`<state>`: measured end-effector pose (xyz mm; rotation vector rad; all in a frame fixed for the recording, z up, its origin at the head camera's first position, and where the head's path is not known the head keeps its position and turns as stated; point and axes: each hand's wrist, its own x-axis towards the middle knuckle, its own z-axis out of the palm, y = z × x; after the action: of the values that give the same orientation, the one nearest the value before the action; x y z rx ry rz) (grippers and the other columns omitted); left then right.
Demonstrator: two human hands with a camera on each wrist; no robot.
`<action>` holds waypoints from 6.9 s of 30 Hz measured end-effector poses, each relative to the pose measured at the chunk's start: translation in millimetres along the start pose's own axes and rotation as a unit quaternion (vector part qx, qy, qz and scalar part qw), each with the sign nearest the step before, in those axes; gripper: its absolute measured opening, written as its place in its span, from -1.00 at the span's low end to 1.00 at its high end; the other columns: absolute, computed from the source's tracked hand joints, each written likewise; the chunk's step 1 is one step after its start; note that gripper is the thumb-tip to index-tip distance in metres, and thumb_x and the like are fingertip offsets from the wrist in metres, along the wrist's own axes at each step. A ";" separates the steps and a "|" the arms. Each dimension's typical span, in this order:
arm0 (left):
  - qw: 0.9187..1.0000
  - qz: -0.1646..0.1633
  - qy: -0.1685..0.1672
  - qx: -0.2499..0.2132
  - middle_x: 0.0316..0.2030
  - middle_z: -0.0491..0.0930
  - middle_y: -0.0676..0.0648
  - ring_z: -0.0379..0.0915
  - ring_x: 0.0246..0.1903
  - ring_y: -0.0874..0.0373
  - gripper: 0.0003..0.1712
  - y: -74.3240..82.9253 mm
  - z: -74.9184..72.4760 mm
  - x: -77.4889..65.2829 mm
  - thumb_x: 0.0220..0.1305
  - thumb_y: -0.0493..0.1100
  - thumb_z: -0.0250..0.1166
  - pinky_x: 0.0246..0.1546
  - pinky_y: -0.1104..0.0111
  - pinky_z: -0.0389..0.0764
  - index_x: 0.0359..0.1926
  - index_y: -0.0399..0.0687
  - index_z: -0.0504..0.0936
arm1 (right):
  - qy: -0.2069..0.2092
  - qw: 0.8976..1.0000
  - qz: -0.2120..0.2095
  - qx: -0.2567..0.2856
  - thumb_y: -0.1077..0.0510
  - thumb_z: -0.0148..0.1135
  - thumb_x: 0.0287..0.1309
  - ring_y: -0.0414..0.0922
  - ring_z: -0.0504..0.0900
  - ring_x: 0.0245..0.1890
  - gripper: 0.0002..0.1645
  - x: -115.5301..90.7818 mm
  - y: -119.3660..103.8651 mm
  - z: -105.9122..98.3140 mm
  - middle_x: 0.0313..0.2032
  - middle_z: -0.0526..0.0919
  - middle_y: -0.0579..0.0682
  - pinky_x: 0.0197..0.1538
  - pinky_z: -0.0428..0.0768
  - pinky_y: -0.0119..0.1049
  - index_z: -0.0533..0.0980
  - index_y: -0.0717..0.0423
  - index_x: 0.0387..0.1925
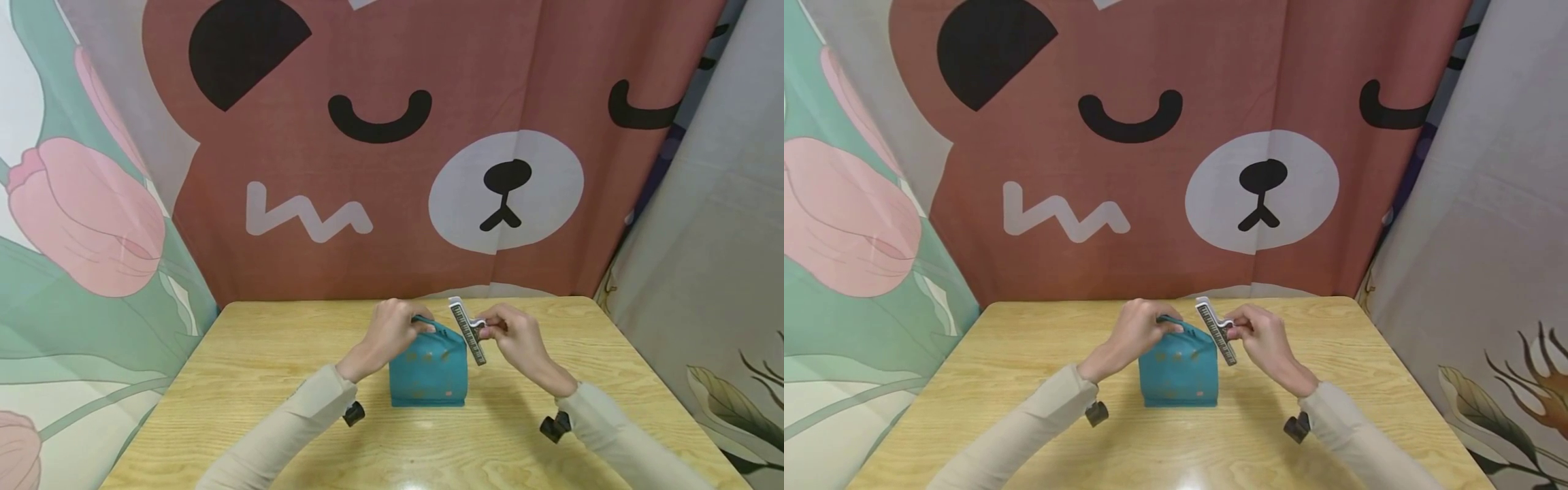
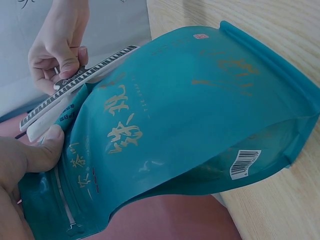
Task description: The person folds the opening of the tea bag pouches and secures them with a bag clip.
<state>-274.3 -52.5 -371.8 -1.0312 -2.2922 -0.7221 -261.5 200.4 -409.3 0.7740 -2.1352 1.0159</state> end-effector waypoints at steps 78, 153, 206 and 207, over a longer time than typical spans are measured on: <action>0.998 -0.040 0.013 -0.048 -0.43 0.71 0.08 0.49 -0.53 0.35 -0.86 -9.0 -3.7 -8.4 0.07 -0.11 0.54 -0.46 0.44 0.47 -0.36 -0.04 0.78 | 0.040 0.999 -0.017 -0.005 0.42 0.53 -0.24 -0.21 0.61 -0.54 -0.76 18.1 -21.7 20.6 -0.46 0.70 -0.01 -0.46 0.46 -0.55 0.66 0.19 -0.45; 0.996 -0.054 0.015 -0.073 -0.20 0.64 -0.01 0.57 -0.25 0.16 -0.58 -14.0 -8.1 -12.5 0.06 -0.39 0.51 -0.21 0.28 0.61 -0.07 -0.14 0.56 | 0.037 0.992 -0.085 -0.084 0.50 0.47 -0.08 -0.18 0.53 -0.58 -0.82 28.9 -37.6 36.6 -0.53 0.53 -0.04 -0.58 0.48 -0.38 0.66 0.23 -0.49; 0.994 -0.068 -0.009 -0.090 -0.08 0.69 -0.04 0.65 -0.26 0.24 -0.57 -17.0 -15.1 -20.6 0.25 -0.21 0.40 -0.29 0.44 0.60 0.09 -0.03 0.45 | -0.061 0.997 0.026 -0.026 0.25 0.39 0.18 -0.19 0.56 -0.36 -0.83 21.9 -41.1 19.0 -0.35 0.55 -0.15 -0.35 0.59 -0.24 0.67 0.12 -0.16; 0.994 -0.068 -0.010 -0.089 -0.09 0.69 -0.04 0.65 -0.28 0.25 -0.57 -17.3 -15.1 -20.7 0.26 -0.21 0.39 -0.29 0.44 0.60 0.10 -0.03 0.45 | -0.062 0.997 0.027 -0.027 0.24 0.39 0.18 -0.20 0.55 -0.36 -0.83 21.8 -40.8 18.7 -0.34 0.55 -0.16 -0.35 0.59 -0.24 0.68 0.12 -0.16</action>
<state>-272.4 -82.6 -378.6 -0.9704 -2.3651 -0.9908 -250.8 158.6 -384.2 0.7765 -2.2905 0.9564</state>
